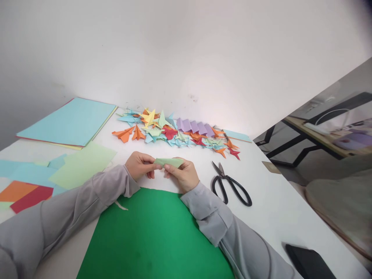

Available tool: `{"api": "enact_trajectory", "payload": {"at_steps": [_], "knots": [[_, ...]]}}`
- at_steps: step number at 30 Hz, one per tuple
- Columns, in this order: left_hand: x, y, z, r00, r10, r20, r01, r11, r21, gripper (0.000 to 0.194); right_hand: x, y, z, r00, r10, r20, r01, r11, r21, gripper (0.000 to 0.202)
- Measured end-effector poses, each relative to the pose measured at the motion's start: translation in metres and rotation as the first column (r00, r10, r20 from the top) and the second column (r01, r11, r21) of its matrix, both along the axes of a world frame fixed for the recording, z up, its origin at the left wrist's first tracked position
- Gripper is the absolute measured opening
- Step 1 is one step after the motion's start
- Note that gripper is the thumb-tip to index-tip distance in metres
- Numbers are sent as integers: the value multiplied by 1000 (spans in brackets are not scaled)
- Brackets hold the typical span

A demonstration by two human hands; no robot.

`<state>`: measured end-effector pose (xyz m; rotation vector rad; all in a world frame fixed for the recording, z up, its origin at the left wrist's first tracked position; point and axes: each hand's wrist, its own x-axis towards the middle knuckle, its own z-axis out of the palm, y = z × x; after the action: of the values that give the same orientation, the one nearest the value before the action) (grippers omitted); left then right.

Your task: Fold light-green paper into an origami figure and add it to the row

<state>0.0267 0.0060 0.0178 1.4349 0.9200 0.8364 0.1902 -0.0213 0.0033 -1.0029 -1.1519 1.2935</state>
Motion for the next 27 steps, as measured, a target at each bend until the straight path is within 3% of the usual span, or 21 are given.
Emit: {"api": "enact_trajectory", "payload": {"at_steps": [13,21,27], "knots": [[1,-1,-1,1000,1,7,-1,997,74,29,2,3,-4,999,-11,42,12,1000,-9,18],[0,-3,-4,998,-55,-26,58,986,156,25,3,2,-3,996,-76,57,77,997,-25,18],[0,-6,-2,999,-25,30,20,986,163,20,3,3,-3,994,-56,90,55,998,17,15]]}}
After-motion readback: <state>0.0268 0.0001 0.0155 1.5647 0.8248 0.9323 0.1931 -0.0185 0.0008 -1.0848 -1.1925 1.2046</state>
